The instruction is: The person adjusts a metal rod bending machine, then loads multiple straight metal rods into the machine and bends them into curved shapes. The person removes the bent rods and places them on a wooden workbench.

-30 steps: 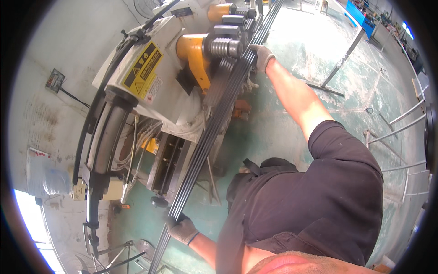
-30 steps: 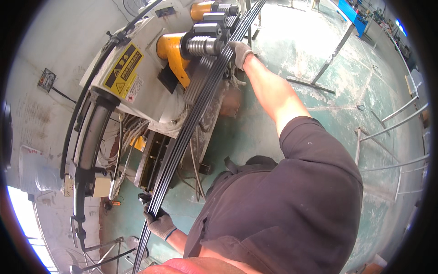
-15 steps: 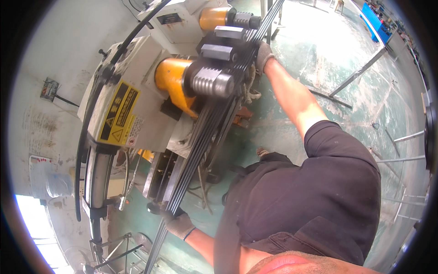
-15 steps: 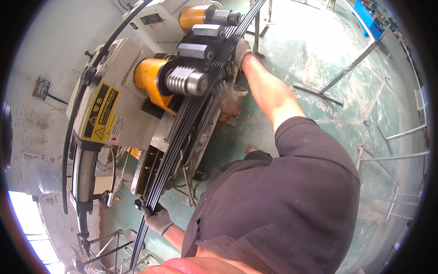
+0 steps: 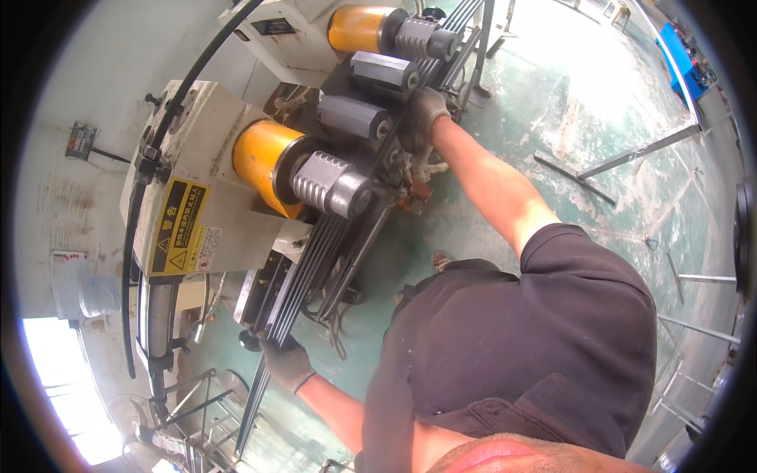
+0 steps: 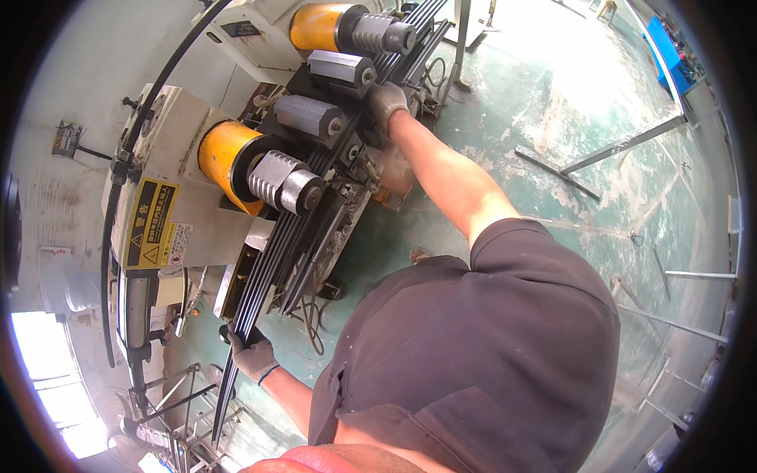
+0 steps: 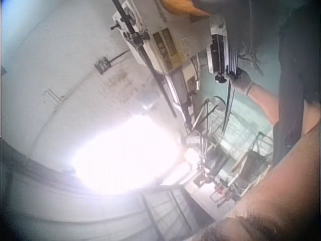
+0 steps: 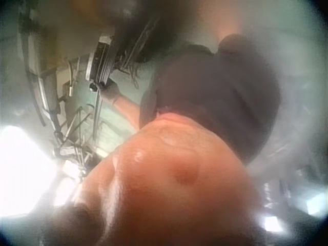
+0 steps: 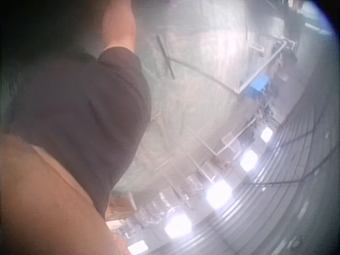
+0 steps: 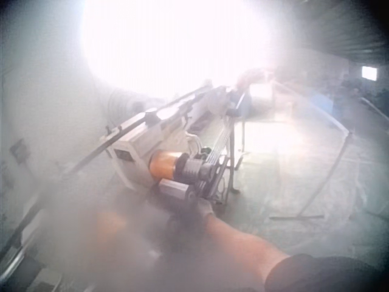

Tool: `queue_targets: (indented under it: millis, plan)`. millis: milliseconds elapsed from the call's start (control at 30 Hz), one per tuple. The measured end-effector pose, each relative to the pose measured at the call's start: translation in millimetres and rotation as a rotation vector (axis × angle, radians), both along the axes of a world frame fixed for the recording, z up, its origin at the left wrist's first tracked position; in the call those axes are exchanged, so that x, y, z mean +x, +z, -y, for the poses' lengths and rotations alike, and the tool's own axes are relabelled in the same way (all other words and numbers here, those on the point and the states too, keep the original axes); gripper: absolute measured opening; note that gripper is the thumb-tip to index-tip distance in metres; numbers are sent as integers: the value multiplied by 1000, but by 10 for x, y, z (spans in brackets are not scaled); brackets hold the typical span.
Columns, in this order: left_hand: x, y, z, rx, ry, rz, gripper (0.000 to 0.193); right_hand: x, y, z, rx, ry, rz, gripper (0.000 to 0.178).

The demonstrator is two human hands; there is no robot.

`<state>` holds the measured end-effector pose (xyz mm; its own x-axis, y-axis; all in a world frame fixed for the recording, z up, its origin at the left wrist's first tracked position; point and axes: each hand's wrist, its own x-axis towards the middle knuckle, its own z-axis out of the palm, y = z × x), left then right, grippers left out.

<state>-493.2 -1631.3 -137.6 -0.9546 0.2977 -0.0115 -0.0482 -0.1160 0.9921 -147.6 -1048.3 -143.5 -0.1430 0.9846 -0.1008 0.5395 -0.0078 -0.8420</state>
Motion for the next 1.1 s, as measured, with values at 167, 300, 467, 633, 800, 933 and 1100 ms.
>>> queue_targets:
  millis: [167, 300, 467, 633, 800, 933, 1100]
  plan:
    - [-23, -33, 254, 1, 6, -67, 35, -208, 197, 11, 368, 310, 773, 31]
    - [-505, -239, 664, -38, 36, -232, 36, -43, 206, -23, 344, 251, 765, 31]
    - [-851, -502, 1320, -330, 172, -670, 39, -176, 131, 26, 259, 230, 563, 36]
    - [-341, -366, 588, 117, 115, -104, 35, -377, 13, 305, 4, -340, -589, 41]
    - [338, 217, -295, 424, 64, 430, 40, -271, -284, -104, -34, -214, -577, 37]
    - [287, 278, -154, 490, 57, 455, 38, -236, -255, -154, 35, -48, -210, 34]
    - [-149, -33, 267, 324, 255, 310, 37, -101, -615, -395, 125, -51, -211, 38]
